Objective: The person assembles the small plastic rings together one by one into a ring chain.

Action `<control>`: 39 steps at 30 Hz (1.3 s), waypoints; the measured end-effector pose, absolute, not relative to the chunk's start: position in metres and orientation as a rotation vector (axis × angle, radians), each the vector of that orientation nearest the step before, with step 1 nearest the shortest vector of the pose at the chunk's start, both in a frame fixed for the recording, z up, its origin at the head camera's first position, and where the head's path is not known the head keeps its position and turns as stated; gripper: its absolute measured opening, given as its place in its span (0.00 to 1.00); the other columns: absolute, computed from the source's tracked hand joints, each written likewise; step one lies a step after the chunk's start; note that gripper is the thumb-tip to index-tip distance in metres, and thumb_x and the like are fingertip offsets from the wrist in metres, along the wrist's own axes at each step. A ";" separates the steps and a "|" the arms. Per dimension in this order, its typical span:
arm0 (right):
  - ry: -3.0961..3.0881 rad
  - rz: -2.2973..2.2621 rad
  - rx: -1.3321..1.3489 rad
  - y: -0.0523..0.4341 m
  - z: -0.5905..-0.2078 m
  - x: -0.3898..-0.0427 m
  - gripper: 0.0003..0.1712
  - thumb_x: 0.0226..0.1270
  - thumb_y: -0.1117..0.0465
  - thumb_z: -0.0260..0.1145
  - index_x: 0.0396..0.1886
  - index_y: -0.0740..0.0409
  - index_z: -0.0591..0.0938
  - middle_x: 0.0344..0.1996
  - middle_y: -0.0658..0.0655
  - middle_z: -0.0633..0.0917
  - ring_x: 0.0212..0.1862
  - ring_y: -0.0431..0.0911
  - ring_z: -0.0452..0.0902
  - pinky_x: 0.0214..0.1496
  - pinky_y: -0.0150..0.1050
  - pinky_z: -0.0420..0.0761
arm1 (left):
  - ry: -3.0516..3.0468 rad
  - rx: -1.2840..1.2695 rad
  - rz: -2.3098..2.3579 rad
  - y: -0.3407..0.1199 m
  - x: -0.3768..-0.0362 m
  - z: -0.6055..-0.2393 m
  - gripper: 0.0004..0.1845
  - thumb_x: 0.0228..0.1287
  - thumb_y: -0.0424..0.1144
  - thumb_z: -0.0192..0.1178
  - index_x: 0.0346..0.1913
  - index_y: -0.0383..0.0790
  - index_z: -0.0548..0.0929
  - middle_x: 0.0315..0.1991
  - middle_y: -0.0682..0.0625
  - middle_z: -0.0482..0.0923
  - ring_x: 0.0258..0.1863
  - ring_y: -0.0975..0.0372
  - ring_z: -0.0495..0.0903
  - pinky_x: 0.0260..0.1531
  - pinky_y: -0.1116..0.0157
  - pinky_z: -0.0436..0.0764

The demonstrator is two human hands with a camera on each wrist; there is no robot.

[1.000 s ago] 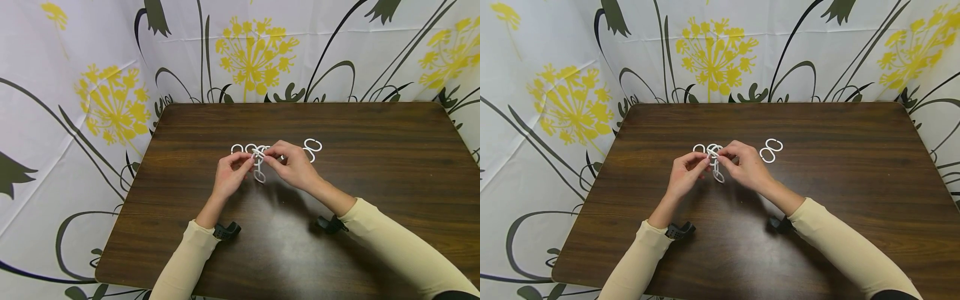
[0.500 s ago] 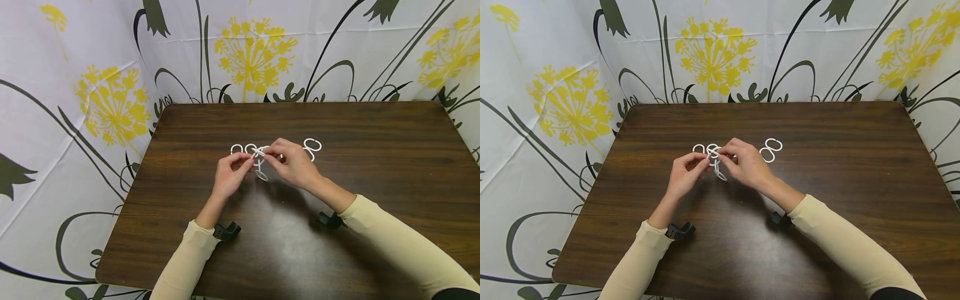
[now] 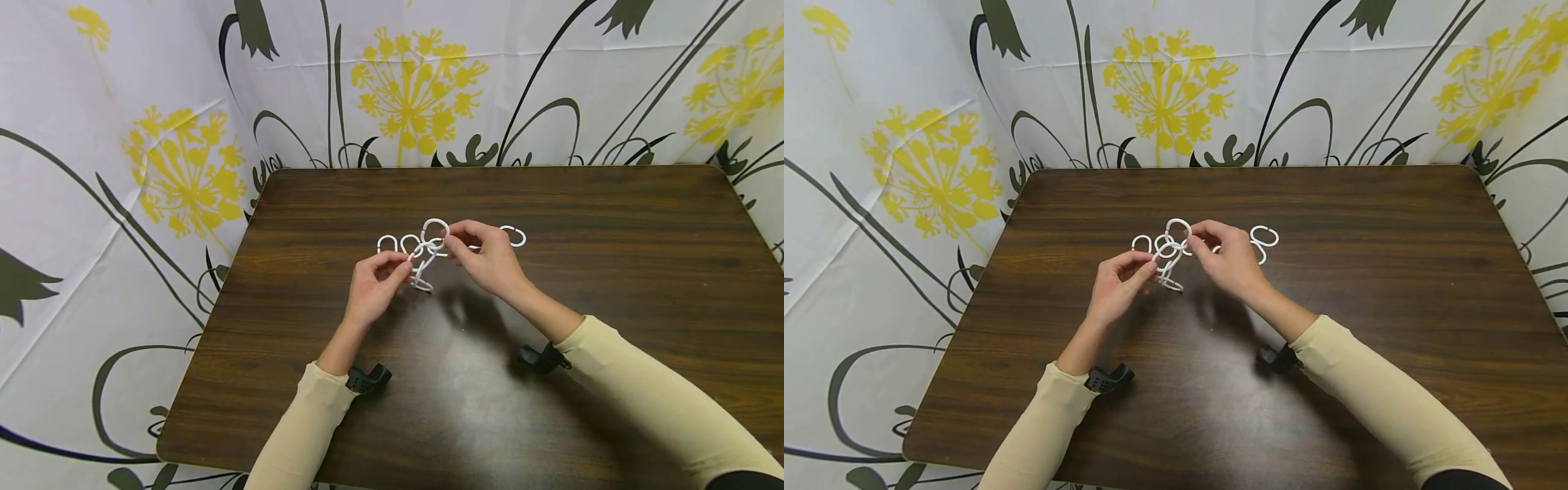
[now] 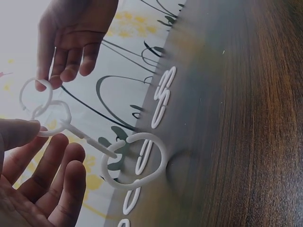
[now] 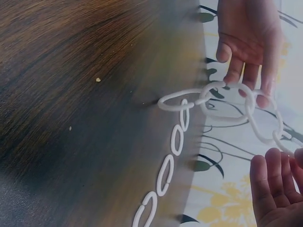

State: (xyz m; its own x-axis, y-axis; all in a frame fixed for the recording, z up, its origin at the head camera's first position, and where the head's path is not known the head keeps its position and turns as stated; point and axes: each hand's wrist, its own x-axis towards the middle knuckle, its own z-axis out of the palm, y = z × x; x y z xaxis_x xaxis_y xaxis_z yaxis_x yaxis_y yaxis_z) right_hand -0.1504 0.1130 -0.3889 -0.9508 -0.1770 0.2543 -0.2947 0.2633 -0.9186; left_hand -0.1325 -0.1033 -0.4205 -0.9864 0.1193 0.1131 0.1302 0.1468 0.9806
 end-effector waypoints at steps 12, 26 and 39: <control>-2.398 1.878 0.485 0.106 -0.383 -0.148 0.07 0.69 0.66 0.65 0.41 0.65 0.85 0.32 0.63 0.87 0.29 0.47 0.84 0.34 0.45 0.86 | -2.460 -0.295 -2.022 -0.104 -0.133 -0.417 0.12 0.67 0.35 0.65 0.49 0.31 0.85 0.38 0.33 0.84 0.30 0.57 0.82 0.23 0.63 0.80; -2.460 1.906 0.510 0.105 -0.382 -0.145 0.09 0.71 0.64 0.65 0.44 0.65 0.85 0.35 0.65 0.87 0.31 0.47 0.85 0.35 0.43 0.86 | -2.308 -0.280 -2.131 -0.092 -0.135 -0.389 0.13 0.69 0.30 0.60 0.53 0.26 0.83 0.42 0.32 0.81 0.26 0.57 0.79 0.19 0.68 0.74; -2.501 1.865 0.483 0.127 -0.388 -0.158 0.10 0.70 0.65 0.66 0.47 0.65 0.85 0.35 0.65 0.87 0.28 0.43 0.84 0.34 0.43 0.86 | -2.210 -0.282 -2.111 -0.092 -0.141 -0.403 0.12 0.66 0.30 0.64 0.48 0.25 0.85 0.44 0.33 0.84 0.24 0.56 0.76 0.24 0.71 0.74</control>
State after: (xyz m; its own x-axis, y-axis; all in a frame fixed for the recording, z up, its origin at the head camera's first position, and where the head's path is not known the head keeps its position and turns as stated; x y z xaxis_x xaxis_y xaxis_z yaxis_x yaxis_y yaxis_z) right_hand -0.1577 0.1265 -0.3878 -0.9531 -0.2510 0.1690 -0.2336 0.2553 -0.9382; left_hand -0.1412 -0.0919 -0.4031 -0.9805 0.0823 0.1785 0.1821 0.0381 0.9825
